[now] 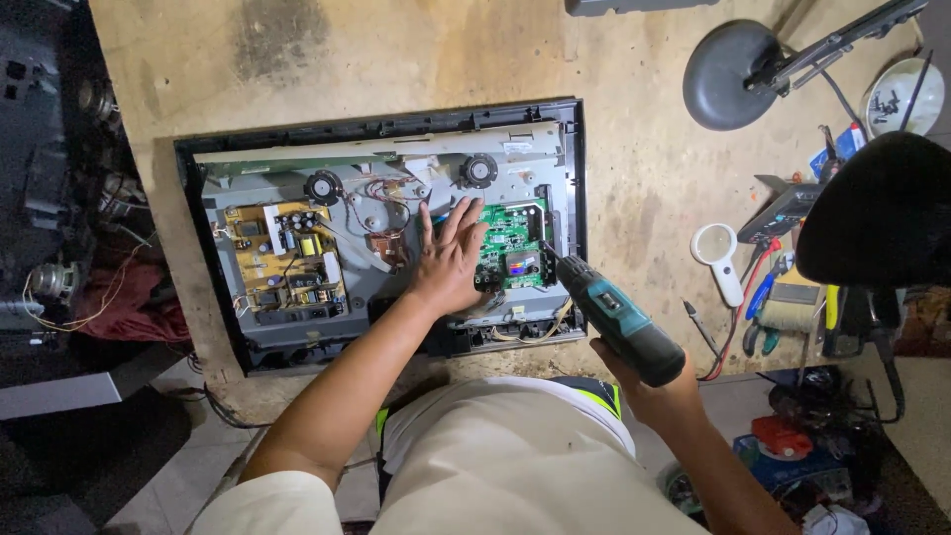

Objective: Disassembling a television to access and adjust the main circuit board using a power drill and manual manipulation.

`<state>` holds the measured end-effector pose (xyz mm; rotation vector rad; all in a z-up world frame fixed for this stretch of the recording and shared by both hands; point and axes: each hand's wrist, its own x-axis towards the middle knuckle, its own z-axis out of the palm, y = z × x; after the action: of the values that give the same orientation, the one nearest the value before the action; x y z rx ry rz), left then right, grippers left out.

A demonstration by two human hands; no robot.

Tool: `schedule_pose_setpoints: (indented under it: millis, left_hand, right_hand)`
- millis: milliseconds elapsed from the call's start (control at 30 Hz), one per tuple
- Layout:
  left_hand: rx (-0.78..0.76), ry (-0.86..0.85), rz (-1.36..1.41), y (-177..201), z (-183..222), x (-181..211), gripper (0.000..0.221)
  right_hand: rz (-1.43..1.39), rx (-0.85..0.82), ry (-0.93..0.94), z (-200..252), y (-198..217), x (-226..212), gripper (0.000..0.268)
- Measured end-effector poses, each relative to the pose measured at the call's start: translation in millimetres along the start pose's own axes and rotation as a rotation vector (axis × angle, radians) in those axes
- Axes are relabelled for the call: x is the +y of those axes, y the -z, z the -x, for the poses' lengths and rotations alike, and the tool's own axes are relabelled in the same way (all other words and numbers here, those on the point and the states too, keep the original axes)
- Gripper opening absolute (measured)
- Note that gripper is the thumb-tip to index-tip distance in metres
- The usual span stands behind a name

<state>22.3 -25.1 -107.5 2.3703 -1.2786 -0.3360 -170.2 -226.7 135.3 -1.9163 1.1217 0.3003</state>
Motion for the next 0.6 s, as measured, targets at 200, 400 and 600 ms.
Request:
schedule_pose_setpoints:
  millis: [200, 400, 600]
  left_hand:
    - [-0.133, 0.007, 0.047, 25, -6, 9, 0.092]
    - [-0.116, 0.02, 0.022, 12, -2, 5, 0.092]
    - [-0.198, 0.006, 0.099, 51, -4, 17, 0.076]
  right_hand:
    - [-0.072, -0.052, -0.091, 3, 6, -2, 0.021]
    - [-0.055, -0.045, -0.077, 5, 7, -2, 0.023]
    - [-0.167, 0.042, -0.283, -2, -9, 60, 0.034]
